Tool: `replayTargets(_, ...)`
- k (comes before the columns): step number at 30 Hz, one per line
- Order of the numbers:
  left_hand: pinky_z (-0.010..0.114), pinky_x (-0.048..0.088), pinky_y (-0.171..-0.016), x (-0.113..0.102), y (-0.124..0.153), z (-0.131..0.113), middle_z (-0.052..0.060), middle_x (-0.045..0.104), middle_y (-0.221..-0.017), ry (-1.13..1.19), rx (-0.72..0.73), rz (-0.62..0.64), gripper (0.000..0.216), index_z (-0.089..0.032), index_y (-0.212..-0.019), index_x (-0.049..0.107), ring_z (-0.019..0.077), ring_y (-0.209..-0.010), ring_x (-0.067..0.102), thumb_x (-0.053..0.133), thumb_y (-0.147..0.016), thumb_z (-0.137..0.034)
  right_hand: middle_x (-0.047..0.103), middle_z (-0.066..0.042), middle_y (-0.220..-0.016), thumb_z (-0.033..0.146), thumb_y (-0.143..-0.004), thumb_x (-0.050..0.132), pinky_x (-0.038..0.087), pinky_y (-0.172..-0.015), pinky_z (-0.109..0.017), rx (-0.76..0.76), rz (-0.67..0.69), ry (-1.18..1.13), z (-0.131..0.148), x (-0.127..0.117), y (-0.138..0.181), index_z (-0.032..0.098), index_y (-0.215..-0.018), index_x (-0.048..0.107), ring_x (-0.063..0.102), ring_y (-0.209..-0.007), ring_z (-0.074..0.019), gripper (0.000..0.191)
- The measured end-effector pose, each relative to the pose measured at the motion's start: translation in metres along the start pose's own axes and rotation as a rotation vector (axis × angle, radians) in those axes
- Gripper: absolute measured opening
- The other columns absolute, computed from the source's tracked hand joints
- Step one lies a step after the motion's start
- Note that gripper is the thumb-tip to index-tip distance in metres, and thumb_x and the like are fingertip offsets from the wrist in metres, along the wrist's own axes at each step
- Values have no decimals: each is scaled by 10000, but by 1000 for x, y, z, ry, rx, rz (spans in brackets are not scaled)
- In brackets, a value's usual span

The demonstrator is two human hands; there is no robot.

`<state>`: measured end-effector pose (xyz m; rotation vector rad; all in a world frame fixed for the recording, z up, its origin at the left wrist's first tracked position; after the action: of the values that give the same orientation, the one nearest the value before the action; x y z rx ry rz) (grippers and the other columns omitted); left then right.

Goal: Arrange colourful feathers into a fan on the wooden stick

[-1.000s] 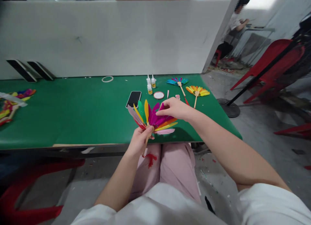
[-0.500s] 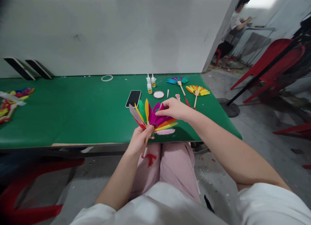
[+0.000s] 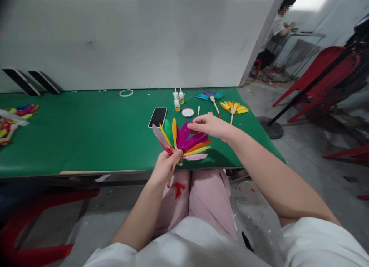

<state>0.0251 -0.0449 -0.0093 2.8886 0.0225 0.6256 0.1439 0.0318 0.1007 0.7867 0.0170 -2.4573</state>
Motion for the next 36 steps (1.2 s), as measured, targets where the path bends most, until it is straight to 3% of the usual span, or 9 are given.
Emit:
replayTargets(4, 195, 420, -486, 3, 0, 1, 20, 618, -713, -17, -2, 17, 250, -127, -752, 621, 118, -631, 581, 675, -642, -345, 630, -29, -709, 477, -664, 617, 391, -802, -329, -1, 23, -15, 0, -1, -1, 174, -755, 635, 562, -769, -173, 317)
replayTargets(9, 194, 421, -483, 4, 1, 0, 17, 615, -712, -14, -2, 24, 242, -126, -749, 619, 111, -621, 576, 673, -647, -339, 575, -1, -596, 434, -684, 608, 413, -724, -312, -5, 47, -32, 0, 2, -1, 162, -701, 632, 526, -627, -128, 273)
replayTargets(15, 187, 417, -477, 2, 1, 0, -1, 593, -707, 52, -14, -6, 234, -134, -761, 601, 109, -634, 584, 679, -643, -321, 616, -27, -642, 450, -676, 603, 420, -671, -302, 42, 12, -49, -6, -1, 2, 163, -747, 674, 540, -632, -139, 304)
replayTargets(18, 178, 414, -465, 3, 1, 1, 6, 583, -712, 71, -17, 3, 232, -127, -773, 596, 111, -640, 586, 675, -653, -309, 615, -11, -625, 466, -679, 590, 396, -790, -349, 61, -13, -14, -7, -2, 4, 180, -766, 683, 550, -628, -134, 313)
replayTargets(21, 172, 413, -459, 4, 1, 1, 14, 579, -715, 73, -17, 3, 235, -122, -772, 590, 108, -635, 580, 673, -656, -308, 608, 15, -599, 459, -689, 581, 223, -987, -406, 25, -41, 46, -3, -2, 5, 187, -723, 679, 566, -639, -123, 291)
replayTargets(24, 168, 412, -457, 4, 1, 0, 13, 571, -709, 75, -8, -2, 230, -122, -760, 584, 103, -627, 573, 672, -656, -306, 588, 35, -557, 448, -677, 589, 131, -1031, -416, -3, -59, 56, 0, -2, 5, 187, -680, 664, 574, -646, -126, 272)
replayTargets(28, 169, 415, -464, 3, 1, 0, 12, 565, -702, 62, 0, -4, 222, -120, -746, 582, 105, -633, 572, 666, -662, -306, 571, 39, -527, 426, -659, 596, 239, -984, -403, -20, -58, 55, 1, 1, 5, 186, -642, 647, 564, -627, -126, 246)
replayTargets(32, 173, 413, -463, 2, 0, 1, 17, 578, -728, 54, -6, -9, 235, -119, -774, 592, 105, -630, 575, 668, -658, -310, 566, 32, -523, 406, -650, 609, 384, -831, -355, -28, -45, 31, 0, 3, 3, 172, -633, 633, 531, -567, -114, 236)
replayTargets(36, 173, 411, -462, 2, -1, 1, 18, 575, -708, 50, -4, -4, 238, -119, -744, 585, 108, -627, 575, 672, -651, -319, 560, 33, -524, 400, -651, 610, 417, -711, -303, -37, -38, 33, -1, 5, 2, 163, -629, 625, 479, -503, -84, 238)
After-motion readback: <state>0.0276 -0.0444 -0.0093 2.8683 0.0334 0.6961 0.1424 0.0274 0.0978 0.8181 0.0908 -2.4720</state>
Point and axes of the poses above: each hand's wrist, its own y-axis away from the middle knuckle, its own x-axis out of the palm, z = x × y, the point moved 9 cm from there along -y, towards the middle knuckle
